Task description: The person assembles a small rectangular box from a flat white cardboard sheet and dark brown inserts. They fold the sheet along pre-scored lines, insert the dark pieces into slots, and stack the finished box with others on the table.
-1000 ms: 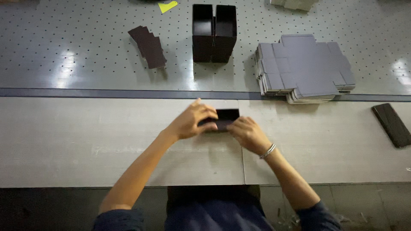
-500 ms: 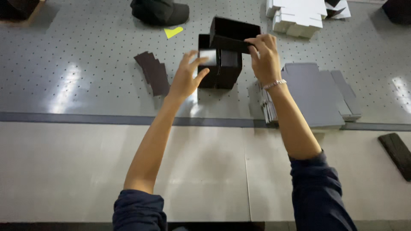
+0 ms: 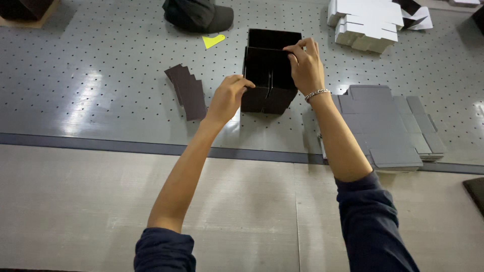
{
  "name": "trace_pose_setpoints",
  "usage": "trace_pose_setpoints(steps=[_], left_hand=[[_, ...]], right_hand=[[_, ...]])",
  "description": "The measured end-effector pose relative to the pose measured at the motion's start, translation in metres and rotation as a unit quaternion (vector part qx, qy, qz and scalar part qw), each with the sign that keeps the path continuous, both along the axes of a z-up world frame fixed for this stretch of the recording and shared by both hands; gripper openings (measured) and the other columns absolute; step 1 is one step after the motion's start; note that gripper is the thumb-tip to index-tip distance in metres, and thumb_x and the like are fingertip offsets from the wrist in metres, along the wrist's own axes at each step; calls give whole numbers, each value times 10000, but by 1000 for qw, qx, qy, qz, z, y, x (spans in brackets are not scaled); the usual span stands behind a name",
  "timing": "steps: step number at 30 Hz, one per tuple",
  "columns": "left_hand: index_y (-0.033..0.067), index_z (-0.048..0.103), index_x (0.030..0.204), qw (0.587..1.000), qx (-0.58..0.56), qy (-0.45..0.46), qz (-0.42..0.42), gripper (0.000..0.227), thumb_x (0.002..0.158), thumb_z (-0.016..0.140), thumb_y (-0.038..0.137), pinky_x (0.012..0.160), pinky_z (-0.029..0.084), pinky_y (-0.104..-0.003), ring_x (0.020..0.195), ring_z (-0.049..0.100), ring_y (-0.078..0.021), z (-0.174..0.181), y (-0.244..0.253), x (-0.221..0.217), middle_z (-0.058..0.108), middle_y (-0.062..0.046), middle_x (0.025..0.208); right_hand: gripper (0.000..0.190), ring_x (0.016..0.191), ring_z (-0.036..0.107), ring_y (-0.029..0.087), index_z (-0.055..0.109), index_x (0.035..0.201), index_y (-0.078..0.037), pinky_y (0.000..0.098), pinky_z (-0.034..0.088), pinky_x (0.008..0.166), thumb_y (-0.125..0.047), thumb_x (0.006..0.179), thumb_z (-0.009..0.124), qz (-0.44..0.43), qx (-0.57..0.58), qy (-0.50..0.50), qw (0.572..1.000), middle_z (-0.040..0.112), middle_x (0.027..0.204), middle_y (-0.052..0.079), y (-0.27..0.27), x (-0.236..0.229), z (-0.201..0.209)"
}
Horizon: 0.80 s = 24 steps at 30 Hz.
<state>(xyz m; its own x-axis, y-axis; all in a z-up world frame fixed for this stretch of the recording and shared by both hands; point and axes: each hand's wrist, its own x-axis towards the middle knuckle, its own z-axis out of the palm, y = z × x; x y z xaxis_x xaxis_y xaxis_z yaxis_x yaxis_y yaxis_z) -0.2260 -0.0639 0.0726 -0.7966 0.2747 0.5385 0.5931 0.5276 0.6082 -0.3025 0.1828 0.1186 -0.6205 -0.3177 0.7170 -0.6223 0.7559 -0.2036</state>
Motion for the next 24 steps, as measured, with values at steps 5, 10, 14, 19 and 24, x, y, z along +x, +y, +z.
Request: trace_pose_setpoints(steps=[5, 10, 14, 19, 24], left_hand=[[41, 685, 1135, 1000, -4, 28, 1, 263, 971, 534, -100, 976, 510, -489, 1263, 552, -368, -2, 0, -4, 647, -185, 1209], [54, 686, 1122, 1000, 8, 22, -4, 263, 972, 535, -101, 972, 513, -480, 1274, 543, -364, -2, 5, -1, 649, -148, 1162], [35, 687, 1132, 999, 8, 40, 0, 256, 978, 529, -95, 873, 546, -430, 1103, 597, -337, 3, 5, 4, 610, -149, 1154], [64, 609, 1290, 998, 33, 56, 12, 322, 973, 665, 46, 1075, 488, -489, 1284, 531, -337, 0, 3, 3, 498, -163, 1326], [237, 658, 1354, 992, 97, -76, 4, 356, 1001, 684, 211, 974, 585, -479, 1297, 527, -474, 0, -2, 0, 503, -197, 1427]], right_hand=[[171, 1019, 512, 281, 725, 1094, -39, 328, 605, 524, 47, 962, 659, -5, 1, -6, 1000, 465, 1106, 114, -2, 2, 1], [191, 1056, 510, 293, 729, 1130, -42, 357, 612, 635, 35, 971, 657, -3, -3, -27, 1000, 466, 1129, 119, 0, 5, 3], [270, 1148, 519, 335, 702, 1206, -90, 362, 634, 587, 29, 964, 680, -4, -6, -52, 999, 451, 1237, 138, 1, 8, 6], [464, 1250, 499, 311, 558, 1380, -148, 497, 552, 1044, -56, 966, 746, -1, -131, -23, 991, 387, 1368, 161, 5, 10, -15], [455, 1105, 672, 267, 417, 1467, -172, 348, 609, 870, -435, 1114, 530, -38, -364, -246, 898, 590, 1280, 187, 18, 21, -74]])
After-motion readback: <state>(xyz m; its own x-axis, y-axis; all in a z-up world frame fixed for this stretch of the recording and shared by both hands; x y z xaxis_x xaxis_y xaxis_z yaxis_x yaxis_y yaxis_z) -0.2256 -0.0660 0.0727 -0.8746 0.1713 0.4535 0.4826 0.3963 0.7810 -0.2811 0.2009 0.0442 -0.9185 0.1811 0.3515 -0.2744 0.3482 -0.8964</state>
